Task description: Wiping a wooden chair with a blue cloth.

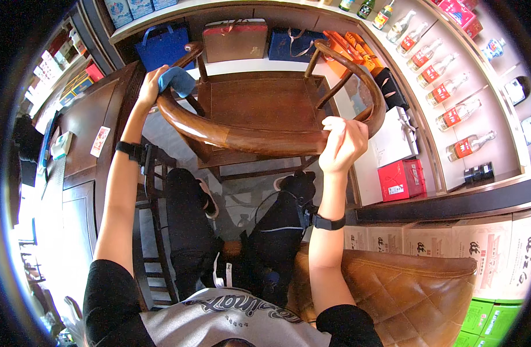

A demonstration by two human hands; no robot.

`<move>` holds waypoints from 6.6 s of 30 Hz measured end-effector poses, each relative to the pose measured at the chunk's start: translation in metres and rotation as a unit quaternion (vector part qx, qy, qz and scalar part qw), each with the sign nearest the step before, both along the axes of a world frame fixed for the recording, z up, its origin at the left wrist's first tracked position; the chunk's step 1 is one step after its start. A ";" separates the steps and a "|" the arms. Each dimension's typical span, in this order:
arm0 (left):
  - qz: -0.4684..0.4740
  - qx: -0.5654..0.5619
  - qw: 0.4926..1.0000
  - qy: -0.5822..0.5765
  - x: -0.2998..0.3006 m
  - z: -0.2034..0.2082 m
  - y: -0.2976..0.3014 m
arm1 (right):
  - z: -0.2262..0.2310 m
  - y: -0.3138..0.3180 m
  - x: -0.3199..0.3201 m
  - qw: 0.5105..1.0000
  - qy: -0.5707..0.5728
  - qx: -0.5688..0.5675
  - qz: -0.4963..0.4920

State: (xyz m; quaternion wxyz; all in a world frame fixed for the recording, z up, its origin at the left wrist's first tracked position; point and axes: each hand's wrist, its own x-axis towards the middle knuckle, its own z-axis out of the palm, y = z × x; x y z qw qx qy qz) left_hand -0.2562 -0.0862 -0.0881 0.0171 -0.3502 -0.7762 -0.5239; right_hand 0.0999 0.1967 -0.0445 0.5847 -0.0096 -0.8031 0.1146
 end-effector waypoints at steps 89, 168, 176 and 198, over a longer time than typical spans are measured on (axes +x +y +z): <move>-0.010 -0.099 0.907 0.410 0.344 0.059 0.184 | 0.006 -0.066 0.058 0.964 0.014 -0.252 0.082; 0.048 -0.084 0.948 0.302 0.290 0.072 0.130 | -0.002 0.154 0.010 0.980 -0.179 -0.085 0.003; 0.035 -0.073 0.945 0.317 0.285 0.065 0.130 | 0.009 0.004 0.015 0.972 -0.128 -0.107 -0.165; 0.000 -0.083 0.942 0.325 0.282 0.065 0.113 | 0.006 0.036 0.014 0.981 -0.095 -0.139 -0.091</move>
